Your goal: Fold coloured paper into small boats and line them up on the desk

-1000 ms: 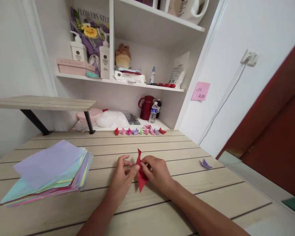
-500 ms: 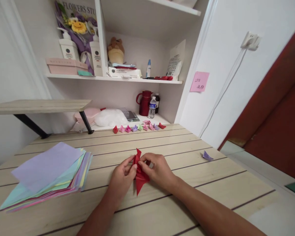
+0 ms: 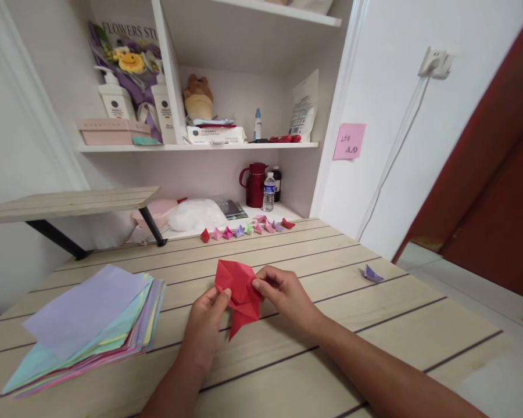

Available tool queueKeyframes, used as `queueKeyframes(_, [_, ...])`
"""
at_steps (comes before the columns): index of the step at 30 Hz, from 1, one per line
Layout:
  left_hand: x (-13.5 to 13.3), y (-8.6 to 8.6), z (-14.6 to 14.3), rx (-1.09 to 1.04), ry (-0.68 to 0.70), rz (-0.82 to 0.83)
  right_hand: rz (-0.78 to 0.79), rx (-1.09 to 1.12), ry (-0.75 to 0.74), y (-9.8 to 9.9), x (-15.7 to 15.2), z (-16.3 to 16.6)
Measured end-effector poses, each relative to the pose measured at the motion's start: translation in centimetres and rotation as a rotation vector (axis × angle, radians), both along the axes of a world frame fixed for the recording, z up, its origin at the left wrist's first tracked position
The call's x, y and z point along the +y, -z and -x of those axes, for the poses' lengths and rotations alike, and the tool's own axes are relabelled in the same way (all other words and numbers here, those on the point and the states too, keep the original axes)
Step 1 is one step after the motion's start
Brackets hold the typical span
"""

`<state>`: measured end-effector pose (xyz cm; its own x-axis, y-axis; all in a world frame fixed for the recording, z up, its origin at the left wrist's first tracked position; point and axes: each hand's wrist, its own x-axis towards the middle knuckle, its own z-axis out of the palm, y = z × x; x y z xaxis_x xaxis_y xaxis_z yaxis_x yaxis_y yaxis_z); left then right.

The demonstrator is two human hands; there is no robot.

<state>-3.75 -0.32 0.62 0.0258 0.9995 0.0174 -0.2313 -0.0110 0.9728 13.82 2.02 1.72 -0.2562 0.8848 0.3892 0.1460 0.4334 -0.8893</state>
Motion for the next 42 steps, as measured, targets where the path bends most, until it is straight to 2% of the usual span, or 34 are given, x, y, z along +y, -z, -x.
queueKeyframes(5, [0.2,0.0,0.5,-0.045,0.08,0.03,0.216,0.124,-0.083,1.0,0.6,0.6])
queueKeyframes(9, [0.2,-0.2,0.5,-0.06,0.118,0.051,0.293,0.176,-0.083,1.3,0.9,0.6])
queueKeyframes(13, [0.2,0.0,0.0,-0.082,0.018,0.036,0.272,0.208,-0.112,0.7,0.4,0.3])
queueKeyframes(18, [0.4,0.8,-0.2,-0.056,-0.121,0.022,0.218,0.208,-0.225,0.5,-0.3,0.5])
queueKeyframes(22, [0.5,0.8,0.0,-0.04,-0.186,0.0,0.334,0.268,-0.148,1.2,0.2,0.9])
queueKeyframes(24, [0.5,0.5,0.1,-0.033,-0.153,-0.009,0.399,0.284,-0.118,1.6,0.6,0.9])
queueKeyframes(27, [0.5,0.2,0.0,-0.016,-0.051,-0.021,0.399,0.294,-0.095,1.8,1.1,0.8])
queueKeyframes(31, [0.6,0.2,-0.1,0.025,0.032,-0.022,0.384,0.245,-0.083,1.8,1.5,0.4])
queueKeyframes(37, [0.4,0.3,-0.1,0.169,0.051,-0.022,0.33,0.099,-0.087,1.4,1.7,-0.3])
queueKeyframes(40, [0.2,0.4,0.5,0.34,0.0,0.009,0.296,-0.013,-0.064,1.4,1.8,-0.8])
queueKeyframes(42, [0.0,0.3,1.0,0.471,-0.117,0.023,0.278,-0.103,-0.04,1.6,2.0,-1.3])
